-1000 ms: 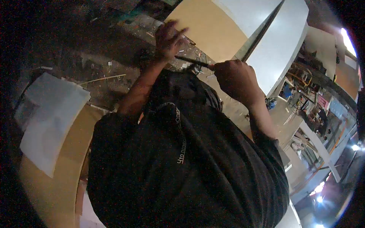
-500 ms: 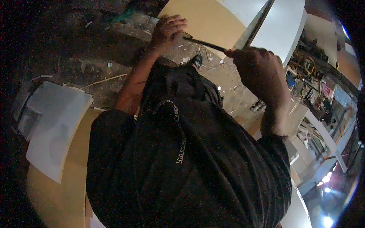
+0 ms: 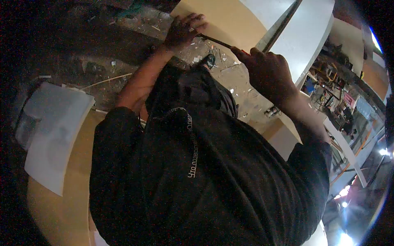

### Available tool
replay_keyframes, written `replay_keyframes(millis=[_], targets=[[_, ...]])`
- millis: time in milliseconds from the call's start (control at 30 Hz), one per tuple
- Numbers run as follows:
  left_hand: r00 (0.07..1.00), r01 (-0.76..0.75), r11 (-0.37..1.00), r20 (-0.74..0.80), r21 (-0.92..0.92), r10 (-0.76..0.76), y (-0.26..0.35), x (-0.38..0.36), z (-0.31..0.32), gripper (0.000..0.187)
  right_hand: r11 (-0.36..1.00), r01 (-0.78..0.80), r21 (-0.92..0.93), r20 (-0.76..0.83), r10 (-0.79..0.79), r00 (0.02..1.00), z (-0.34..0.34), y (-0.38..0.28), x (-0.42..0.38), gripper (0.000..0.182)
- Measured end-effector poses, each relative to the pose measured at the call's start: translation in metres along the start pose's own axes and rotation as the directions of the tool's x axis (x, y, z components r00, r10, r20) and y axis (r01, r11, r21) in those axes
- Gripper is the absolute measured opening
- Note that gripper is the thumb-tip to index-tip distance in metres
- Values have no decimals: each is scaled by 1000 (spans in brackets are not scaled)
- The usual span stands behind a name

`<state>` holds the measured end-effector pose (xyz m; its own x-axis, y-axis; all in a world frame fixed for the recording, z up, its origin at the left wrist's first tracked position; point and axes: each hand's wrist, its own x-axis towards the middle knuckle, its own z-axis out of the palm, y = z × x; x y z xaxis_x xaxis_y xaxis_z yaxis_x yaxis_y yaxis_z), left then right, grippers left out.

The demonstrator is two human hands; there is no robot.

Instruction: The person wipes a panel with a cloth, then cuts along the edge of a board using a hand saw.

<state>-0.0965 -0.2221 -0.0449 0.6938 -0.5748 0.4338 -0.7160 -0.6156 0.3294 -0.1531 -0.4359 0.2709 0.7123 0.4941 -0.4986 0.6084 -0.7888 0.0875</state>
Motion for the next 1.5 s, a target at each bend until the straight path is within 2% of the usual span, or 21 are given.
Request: replay_keyframes(millis=[67, 167, 267, 333, 367, 500, 600, 800, 900, 1000, 1100, 1267, 1300, 1333, 1367, 1467, 1500], targets=[[999, -2, 1000, -40, -27, 1, 1, -8, 6, 70, 998, -22, 51, 28, 21, 999, 5, 1, -2, 45], [997, 12, 998, -76, -61, -17, 3, -16, 24, 71, 997, -10, 80, -35, 13, 999, 19, 0, -9, 47], [999, -22, 999, -27, -31, 21, -8, -21, 38, 70, 999, -12, 45, -11, 13, 1000, 20, 1, -12, 45], [999, -35, 999, 32, 3, 34, -20, -17, 39, 70, 998, -17, 54, -6, 17, 1000, 46, -1, -4, 52], [997, -30, 1000, 69, 8, 29, -20, -14, 36, 72, 997, -33, 63, -1, 33, 999, 59, -6, -3, 56], [989, -39, 991, 149, 124, 20, -11, -10, 9, 72, 999, -8, 40, -13, 9, 1000, 73, -11, 28, 53], [999, -43, 999, 22, 28, 42, 0, -6, -14, 68, 992, 9, 122, -116, 5, 993, 68, -1, 23, 51], [986, 39, 993, -156, -110, -56, 16, 0, -15, 52, 985, -96, 144, -86, 109, 990, 15, -4, -5, 53], [983, 81, 996, -169, 32, -75, 16, -2, 0, 47, 985, -123, 122, -90, 134, 987, 13, -11, -6, 54], [979, 99, 995, -178, -30, -103, 15, -8, 13, 50, 982, -96, 160, -62, 107, 992, 26, -13, 4, 51], [995, 69, 997, -75, -34, -71, 4, -11, 21, 52, 979, -117, 167, -9, 120, 993, 45, -19, 13, 47], [997, 83, 994, -11, 74, -83, 0, -16, 26, 60, 978, -119, 173, -111, 140, 984, 67, -17, 17, 49], [996, 87, 993, 19, 84, -89, 3, -16, 22, 60, 971, -135, 199, -48, 147, 988, 62, -11, 17, 50], [997, 78, 993, -1, 88, -78, 7, -18, 17, 61, 963, -150, 225, 19, 150, 989, 58, -4, 18, 51], [997, 68, 993, -25, 97, -66, 9, -17, 11, 62, 966, -150, 211, -48, 164, 985, 66, -1, 17, 38], [998, 30, 997, -62, 76, -26, 6, -5, -6, 61, 971, -93, 220, -131, 124, 984, 72, 1, 7, 50], [998, 24, 998, -63, 56, -20, 5, -3, -8, 61, 964, -138, 227, -84, 161, 983, 68, 1, 4, 49]])
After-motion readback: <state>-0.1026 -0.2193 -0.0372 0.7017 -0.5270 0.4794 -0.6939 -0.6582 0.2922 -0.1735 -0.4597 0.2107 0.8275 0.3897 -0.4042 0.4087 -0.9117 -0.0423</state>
